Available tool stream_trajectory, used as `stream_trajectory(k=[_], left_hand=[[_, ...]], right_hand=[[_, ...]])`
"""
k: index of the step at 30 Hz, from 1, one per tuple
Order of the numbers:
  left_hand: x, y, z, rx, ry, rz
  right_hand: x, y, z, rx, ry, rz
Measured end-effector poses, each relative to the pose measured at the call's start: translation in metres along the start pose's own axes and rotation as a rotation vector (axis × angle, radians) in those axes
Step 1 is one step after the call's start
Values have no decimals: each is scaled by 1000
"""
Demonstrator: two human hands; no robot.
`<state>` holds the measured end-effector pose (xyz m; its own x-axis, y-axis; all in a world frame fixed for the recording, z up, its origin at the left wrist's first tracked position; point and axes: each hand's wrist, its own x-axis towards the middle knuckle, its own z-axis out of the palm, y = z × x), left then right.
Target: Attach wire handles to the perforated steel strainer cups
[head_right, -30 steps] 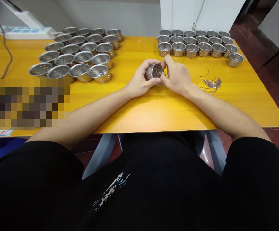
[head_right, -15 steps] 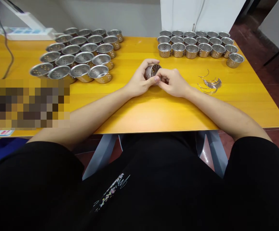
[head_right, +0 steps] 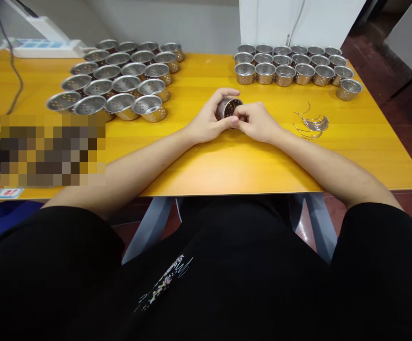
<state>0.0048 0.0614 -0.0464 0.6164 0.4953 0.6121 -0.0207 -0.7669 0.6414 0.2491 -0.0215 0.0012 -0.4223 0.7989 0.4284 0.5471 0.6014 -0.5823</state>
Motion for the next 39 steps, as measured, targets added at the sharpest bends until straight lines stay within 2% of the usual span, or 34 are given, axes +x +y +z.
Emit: stream_trajectory(k=[4, 11, 15, 17, 26, 33, 39], left_hand=[[1, 2, 3, 28, 4, 9], [2, -4, 6, 15, -10, 24], [3, -13, 8, 25, 7, 12], [4, -16, 9, 32, 20, 12], [4, -12, 10, 24, 93, -64], [2, -22, 4, -5, 119, -90], [1, -7, 2, -43, 47, -63]], right_hand=[[-3, -4, 1, -132, -6, -11], [1, 2, 0, -480, 63, 18], [4, -6, -8, -674, 17, 88], [3, -9, -11, -701, 4, 120], [-4, -14, -18, -483, 82, 210], [-7, -12, -13, -207, -32, 8], [-6, -12, -5, -64, 2, 18]])
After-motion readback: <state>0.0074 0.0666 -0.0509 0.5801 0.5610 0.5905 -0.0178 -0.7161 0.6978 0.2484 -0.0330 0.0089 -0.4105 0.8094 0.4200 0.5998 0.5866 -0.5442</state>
